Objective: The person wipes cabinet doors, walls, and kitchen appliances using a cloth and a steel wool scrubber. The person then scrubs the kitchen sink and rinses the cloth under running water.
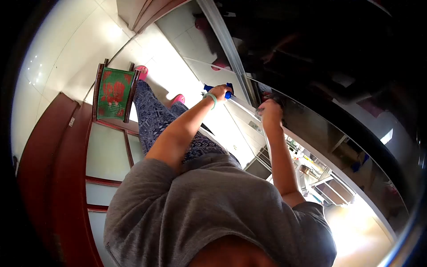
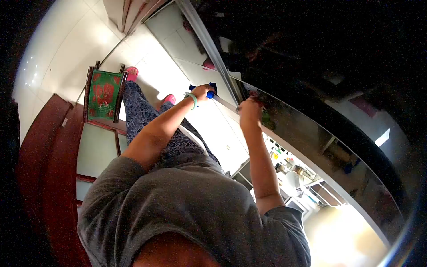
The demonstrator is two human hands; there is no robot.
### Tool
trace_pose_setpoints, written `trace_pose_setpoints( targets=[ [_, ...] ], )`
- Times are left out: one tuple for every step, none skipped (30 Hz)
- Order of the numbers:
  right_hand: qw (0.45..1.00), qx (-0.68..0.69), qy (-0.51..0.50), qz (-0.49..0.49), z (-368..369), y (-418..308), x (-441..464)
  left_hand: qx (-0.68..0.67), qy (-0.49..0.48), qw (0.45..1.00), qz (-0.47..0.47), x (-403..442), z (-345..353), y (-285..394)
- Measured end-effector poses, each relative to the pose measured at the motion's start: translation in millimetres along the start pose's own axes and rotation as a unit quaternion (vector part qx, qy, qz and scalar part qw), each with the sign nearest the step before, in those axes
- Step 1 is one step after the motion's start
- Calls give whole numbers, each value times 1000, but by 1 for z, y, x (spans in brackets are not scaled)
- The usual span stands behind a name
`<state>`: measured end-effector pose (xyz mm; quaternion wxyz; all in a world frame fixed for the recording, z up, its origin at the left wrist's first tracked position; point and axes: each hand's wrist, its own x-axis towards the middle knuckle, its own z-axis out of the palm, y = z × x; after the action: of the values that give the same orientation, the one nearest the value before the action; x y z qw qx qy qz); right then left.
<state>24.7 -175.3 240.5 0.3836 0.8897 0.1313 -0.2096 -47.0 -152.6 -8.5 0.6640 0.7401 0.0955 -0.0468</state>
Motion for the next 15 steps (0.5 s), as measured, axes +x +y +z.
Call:
trace_pose_setpoints(
  targets=[
    [986, 96, 88, -102, -21, 13, -18, 28, -9, 999, -15, -5, -14, 15],
    [945, 189, 176, -202, -42, 22, -36, 49, -25, 999, -5, -6, -22, 22],
    [943, 193, 182, -199, -64, 23, -53, 85, -65, 994, 1, -6, -36, 31],
    [947, 180, 189, -187, -82, 24, -70, 122, -107, 987, 6, -6, -47, 41],
    [951, 166, 194, -175, -96, 27, -87, 161, -114, 980, 1, -10, -53, 49],
    [950, 172, 197, -169, -102, 34, -103, 207, -112, 971, 46, -4, -39, 37],
    [945, 154, 240, -162, -107, 41, -120, 193, -121, 973, 21, -10, -50, 53],
    [937, 136, 281, -153, -110, 48, -136, 180, -130, 975, -4, -17, -62, 68],
    [946, 131, 279, -103, -115, 57, -150, 169, -84, 981, 35, -17, -44, 52],
    [952, 124, 276, -54, -120, 68, -165, 168, -88, 982, 12, -22, -47, 60],
    [957, 89, 275, 3, -127, 77, -182, 176, -87, 981, 2, -28, -49, 65],
    [949, 41, 311, 13, -125, 99, -187, 184, -86, 979, -6, -33, -48, 69],
    [951, 49, 303, 21, -136, 105, -197, 176, -79, 981, -8, -36, -44, 67],
    [953, 58, 296, 30, -147, 109, -205, 166, -72, 983, -12, -41, -44, 71],
    [953, 60, 294, 38, -147, 116, -209, 150, -62, 987, -16, -46, -43, 77]
  ],
)
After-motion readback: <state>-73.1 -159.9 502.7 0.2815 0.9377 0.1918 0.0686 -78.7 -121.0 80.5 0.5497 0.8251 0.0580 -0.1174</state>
